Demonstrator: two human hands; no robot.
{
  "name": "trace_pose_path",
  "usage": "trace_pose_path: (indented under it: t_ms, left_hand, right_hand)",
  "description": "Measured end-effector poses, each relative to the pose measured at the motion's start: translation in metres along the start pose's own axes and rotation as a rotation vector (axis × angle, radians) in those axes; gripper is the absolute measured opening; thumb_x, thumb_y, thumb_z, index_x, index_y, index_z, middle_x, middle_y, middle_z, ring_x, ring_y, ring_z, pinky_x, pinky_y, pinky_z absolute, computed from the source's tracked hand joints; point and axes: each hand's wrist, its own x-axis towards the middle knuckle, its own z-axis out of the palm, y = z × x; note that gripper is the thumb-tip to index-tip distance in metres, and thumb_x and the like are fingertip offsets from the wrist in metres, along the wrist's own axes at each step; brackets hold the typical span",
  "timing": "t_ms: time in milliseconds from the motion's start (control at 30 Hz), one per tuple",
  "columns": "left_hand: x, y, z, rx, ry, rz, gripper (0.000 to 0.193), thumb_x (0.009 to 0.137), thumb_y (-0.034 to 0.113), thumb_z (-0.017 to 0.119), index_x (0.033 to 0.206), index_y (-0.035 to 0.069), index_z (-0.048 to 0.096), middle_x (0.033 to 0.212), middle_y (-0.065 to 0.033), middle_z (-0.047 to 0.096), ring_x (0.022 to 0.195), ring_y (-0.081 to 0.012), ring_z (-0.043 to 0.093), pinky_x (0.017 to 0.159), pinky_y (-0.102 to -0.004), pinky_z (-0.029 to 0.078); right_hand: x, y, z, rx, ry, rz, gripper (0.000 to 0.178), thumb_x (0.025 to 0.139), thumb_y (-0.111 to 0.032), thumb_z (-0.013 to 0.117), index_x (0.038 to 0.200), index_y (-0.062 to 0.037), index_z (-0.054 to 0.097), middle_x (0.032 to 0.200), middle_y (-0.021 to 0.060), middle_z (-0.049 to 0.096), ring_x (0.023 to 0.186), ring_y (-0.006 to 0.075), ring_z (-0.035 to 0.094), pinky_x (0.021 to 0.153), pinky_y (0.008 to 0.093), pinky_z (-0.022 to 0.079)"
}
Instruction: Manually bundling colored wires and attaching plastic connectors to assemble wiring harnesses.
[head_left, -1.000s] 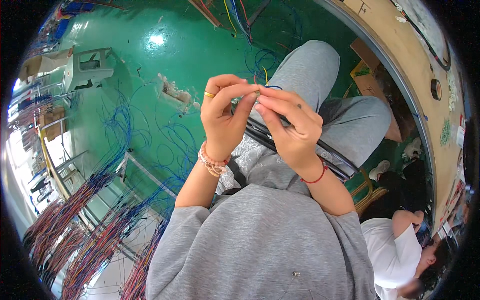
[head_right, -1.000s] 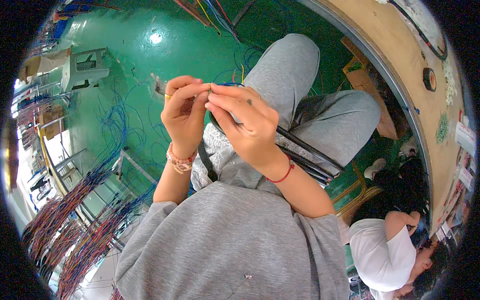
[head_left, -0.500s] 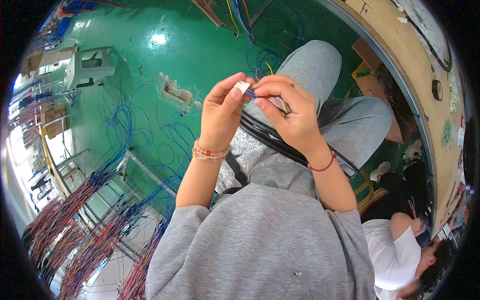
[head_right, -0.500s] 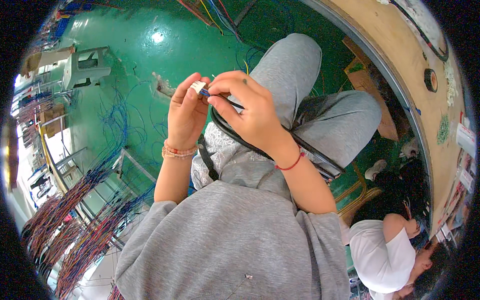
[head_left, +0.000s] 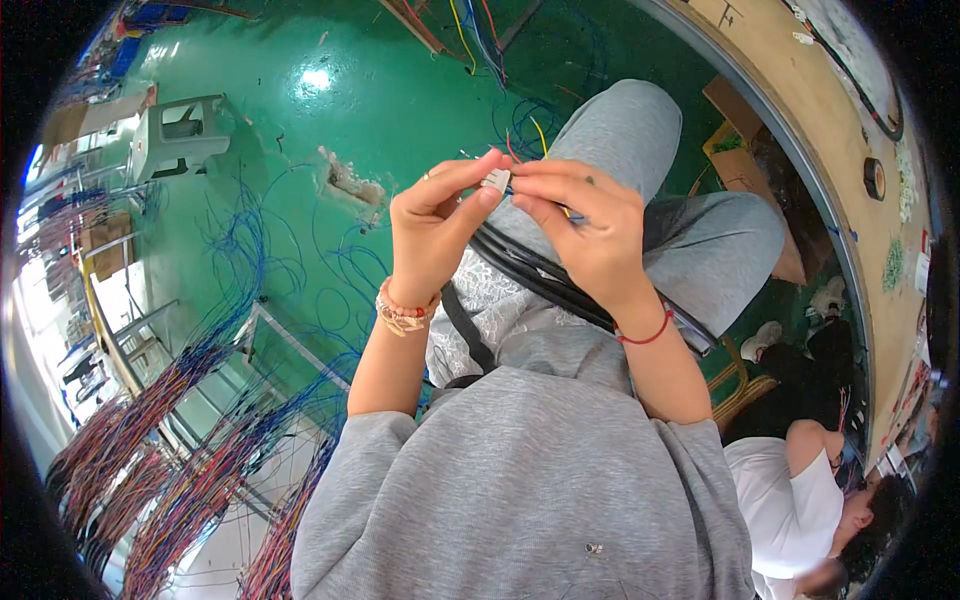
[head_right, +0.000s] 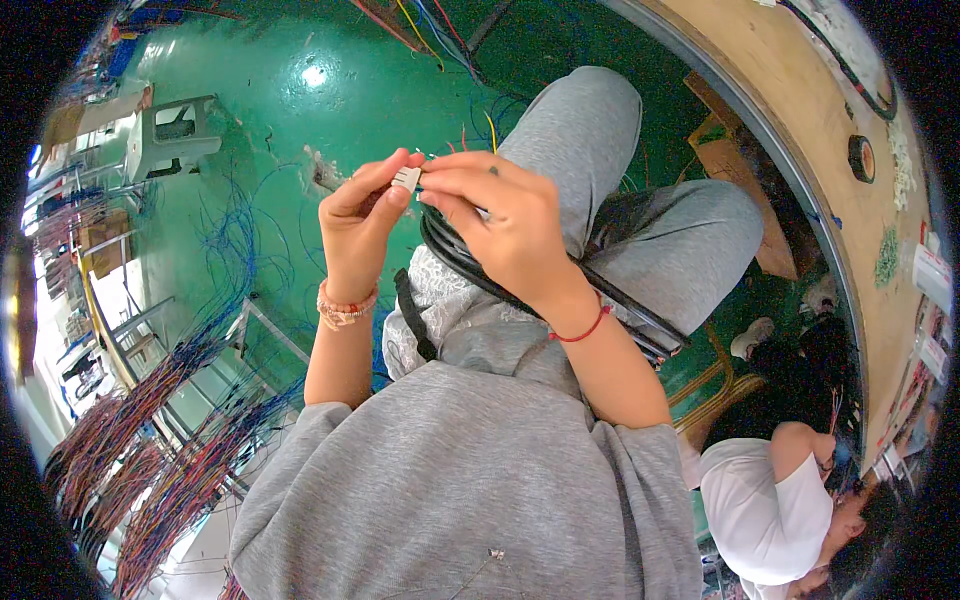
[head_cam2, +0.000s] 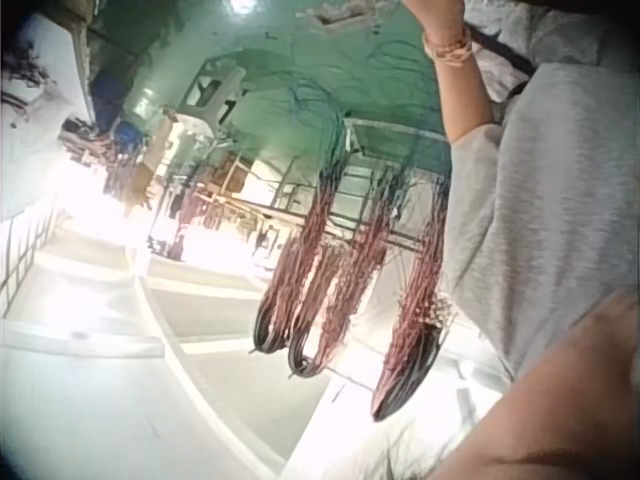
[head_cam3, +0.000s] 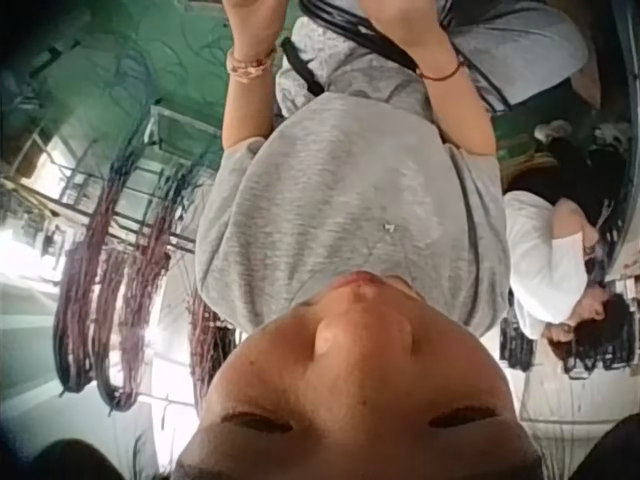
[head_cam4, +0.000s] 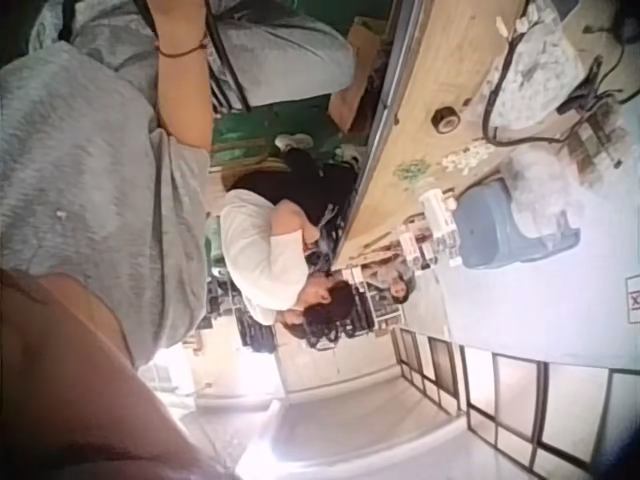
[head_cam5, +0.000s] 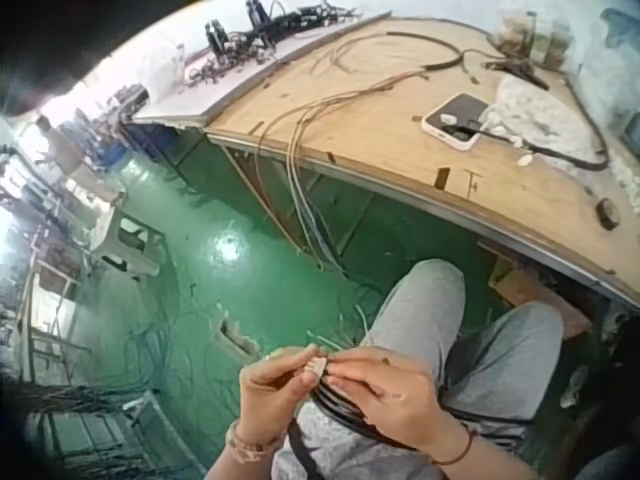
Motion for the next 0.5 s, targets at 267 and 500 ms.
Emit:
trace_pose_path:
  t_ms: [267, 500]
  left_hand:
    - [-0.006, 0.004, 0.013, -0.023, 0.115, -0.071, 0.027, 0.079, -0.003, 0.057, 0.106, -0.002, 0.058, 0.099, -0.0093, 0.061, 0.086, -0.0074, 0.055, 0.073, -0.0188, 0.044]
    - [-0.007, 0.003, 0.018, -0.083, 0.222, -0.18, 0.022, 0.08, 0.002, 0.059, 0.102, -0.001, 0.06, 0.09, -0.0055, 0.063, 0.078, -0.005, 0.055, 0.069, -0.017, 0.044]
  right_hand:
    - [-0.008, -0.007, 0.012, -0.068, 0.2, -0.019, 0.018, 0.068, 0.006, 0.066, 0.085, 0.0012, 0.062, 0.087, 0.0128, 0.063, 0.077, 0.0196, 0.063, 0.066, 0.0256, 0.05]
    - [-0.011, -0.004, 0.012, -0.051, 0.181, -0.073, 0.016, 0.068, 0.006, 0.066, 0.083, 0.0014, 0.062, 0.09, 0.0126, 0.063, 0.078, 0.0179, 0.062, 0.067, 0.025, 0.048]
